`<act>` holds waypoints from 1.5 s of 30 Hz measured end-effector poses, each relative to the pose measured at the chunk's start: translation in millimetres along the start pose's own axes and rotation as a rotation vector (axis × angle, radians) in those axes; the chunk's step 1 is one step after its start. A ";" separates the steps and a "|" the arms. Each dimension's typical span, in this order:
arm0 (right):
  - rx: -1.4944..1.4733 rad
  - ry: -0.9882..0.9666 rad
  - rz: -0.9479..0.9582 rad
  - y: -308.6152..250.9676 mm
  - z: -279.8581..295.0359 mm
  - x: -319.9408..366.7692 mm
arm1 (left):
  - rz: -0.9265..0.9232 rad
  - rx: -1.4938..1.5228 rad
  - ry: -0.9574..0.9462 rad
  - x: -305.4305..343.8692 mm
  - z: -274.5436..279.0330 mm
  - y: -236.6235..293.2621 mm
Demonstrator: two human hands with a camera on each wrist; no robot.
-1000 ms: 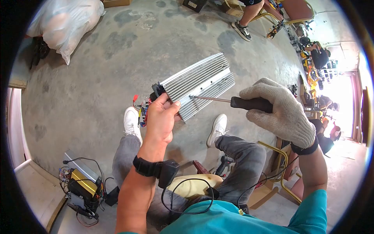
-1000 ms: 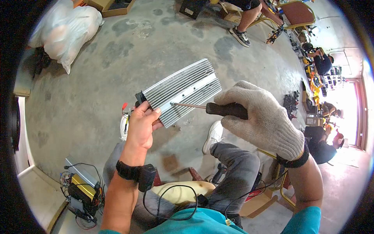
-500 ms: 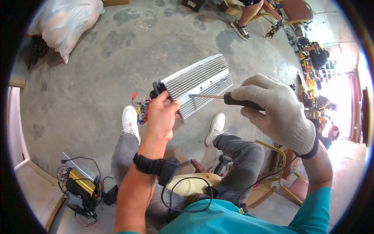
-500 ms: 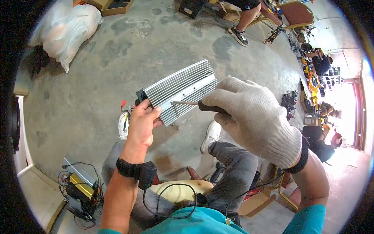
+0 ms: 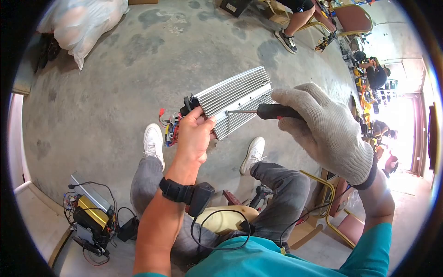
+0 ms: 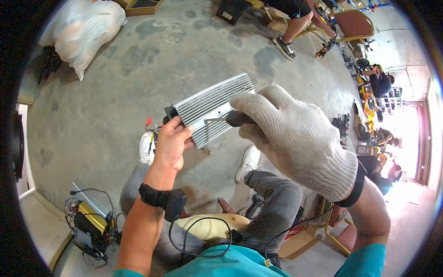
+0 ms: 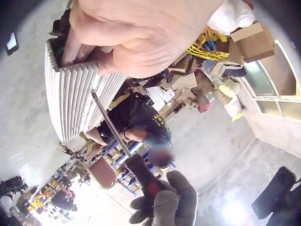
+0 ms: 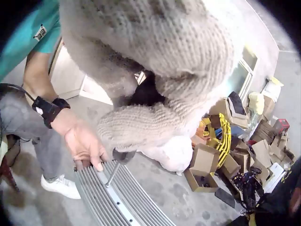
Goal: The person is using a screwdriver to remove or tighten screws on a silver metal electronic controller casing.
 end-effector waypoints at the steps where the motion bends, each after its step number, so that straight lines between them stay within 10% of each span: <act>1: -0.036 0.032 -0.004 -1.8 0.4 0.4 | -0.001 0.001 0.001 -0.1 -0.2 0.1; 18: 0.000 0.155 0.024 1.6 -2.0 0.5 | 0.025 0.033 0.022 -1.4 0.3 -1.0; 21: -0.172 0.080 -0.285 9.4 -5.5 2.1 | 0.020 0.035 0.029 -2.0 0.3 -2.0; 23: -0.068 0.169 0.086 4.8 -5.9 4.9 | 0.020 0.033 0.026 -1.0 0.7 -1.1; 29: -0.151 0.101 -0.248 0.4 -8.4 4.2 | 0.003 0.044 0.013 -3.5 0.4 -3.4; 36: -0.067 0.145 0.084 -3.9 -5.8 2.5 | 0.004 0.014 0.017 -3.3 -0.9 -1.4; 39: -0.185 0.011 -0.370 0.1 -6.4 0.7 | 0.010 0.026 0.011 -3.9 -0.8 -2.3; 45: -0.029 0.152 0.103 -0.2 -6.0 -0.6 | 0.026 0.006 0.026 -3.2 -2.3 -0.6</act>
Point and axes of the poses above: each hand's wrist, its own x-axis away from the middle knuckle, its own z-axis out of the back of the hand, y = z × x, the point moved 4 cm from there along -x, towards the middle knuckle, and after that the axes turned 5 degrees about -z, right-handed, at the moved point
